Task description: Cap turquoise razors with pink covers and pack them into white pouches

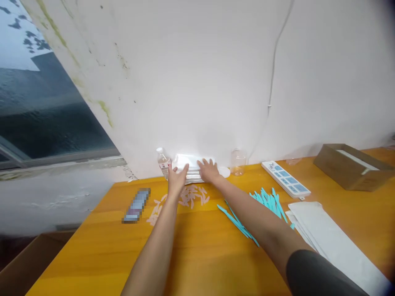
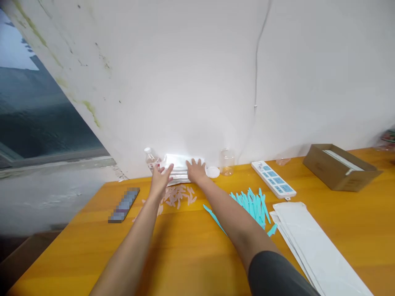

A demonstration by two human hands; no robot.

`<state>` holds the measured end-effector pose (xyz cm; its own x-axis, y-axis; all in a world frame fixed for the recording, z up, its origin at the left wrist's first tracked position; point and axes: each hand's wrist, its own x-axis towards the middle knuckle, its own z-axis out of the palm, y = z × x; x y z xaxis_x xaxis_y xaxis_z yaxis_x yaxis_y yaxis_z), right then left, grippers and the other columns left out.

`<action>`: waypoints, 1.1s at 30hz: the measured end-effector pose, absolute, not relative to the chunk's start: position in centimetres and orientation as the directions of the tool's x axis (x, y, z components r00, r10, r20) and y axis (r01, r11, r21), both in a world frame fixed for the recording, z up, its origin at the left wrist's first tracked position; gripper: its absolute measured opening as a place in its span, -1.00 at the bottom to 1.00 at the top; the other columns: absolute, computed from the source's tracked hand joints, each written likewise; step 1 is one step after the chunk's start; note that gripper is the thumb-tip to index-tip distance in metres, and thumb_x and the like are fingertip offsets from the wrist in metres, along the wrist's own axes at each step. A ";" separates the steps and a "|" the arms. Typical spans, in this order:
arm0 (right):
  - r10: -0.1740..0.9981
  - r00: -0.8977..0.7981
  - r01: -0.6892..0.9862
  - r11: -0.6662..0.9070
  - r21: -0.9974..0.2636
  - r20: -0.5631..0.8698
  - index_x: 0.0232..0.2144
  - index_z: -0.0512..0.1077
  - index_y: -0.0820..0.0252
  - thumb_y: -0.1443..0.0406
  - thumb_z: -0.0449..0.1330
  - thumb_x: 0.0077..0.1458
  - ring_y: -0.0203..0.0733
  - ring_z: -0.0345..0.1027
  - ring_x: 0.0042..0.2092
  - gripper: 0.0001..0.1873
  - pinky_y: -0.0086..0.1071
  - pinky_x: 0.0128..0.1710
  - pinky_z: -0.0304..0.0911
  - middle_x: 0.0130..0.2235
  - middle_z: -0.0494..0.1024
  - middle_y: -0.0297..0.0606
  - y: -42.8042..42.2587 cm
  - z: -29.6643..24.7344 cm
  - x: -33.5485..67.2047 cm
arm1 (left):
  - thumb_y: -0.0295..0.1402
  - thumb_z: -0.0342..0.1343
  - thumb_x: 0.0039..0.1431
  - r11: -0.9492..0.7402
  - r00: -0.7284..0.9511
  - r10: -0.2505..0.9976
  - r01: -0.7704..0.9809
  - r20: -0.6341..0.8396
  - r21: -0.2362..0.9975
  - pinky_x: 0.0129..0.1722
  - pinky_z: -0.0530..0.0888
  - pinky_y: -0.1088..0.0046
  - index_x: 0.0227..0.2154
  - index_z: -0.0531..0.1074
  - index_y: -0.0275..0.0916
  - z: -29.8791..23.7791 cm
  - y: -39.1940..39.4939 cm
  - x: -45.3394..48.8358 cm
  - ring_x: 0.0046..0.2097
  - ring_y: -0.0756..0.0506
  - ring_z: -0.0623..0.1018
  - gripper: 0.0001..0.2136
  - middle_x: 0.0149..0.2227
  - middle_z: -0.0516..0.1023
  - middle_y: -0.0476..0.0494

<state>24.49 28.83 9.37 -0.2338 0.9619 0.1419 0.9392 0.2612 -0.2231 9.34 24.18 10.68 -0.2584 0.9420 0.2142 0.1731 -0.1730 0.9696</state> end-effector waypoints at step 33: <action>0.986 0.014 0.950 0.040 -0.310 0.168 -0.18 0.61 0.20 0.26 0.08 0.30 -0.01 0.51 -0.06 -0.70 -0.27 -0.08 0.32 -0.12 0.63 -0.03 9.8 2.6 31.8 | -0.15 0.17 0.23 -0.146 0.206 0.977 0.455 0.055 0.879 -0.20 0.48 0.41 -0.15 0.60 -0.23 -0.2 4.2 8.2 -0.25 -0.08 0.57 -0.71 -0.25 0.64 -0.17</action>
<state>31.81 9.85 2.57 0.0135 0.9856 0.1685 0.9500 0.0399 -0.3098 8.23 4.24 -0.20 0.2060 0.9770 0.0555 0.4549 -0.1458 0.8785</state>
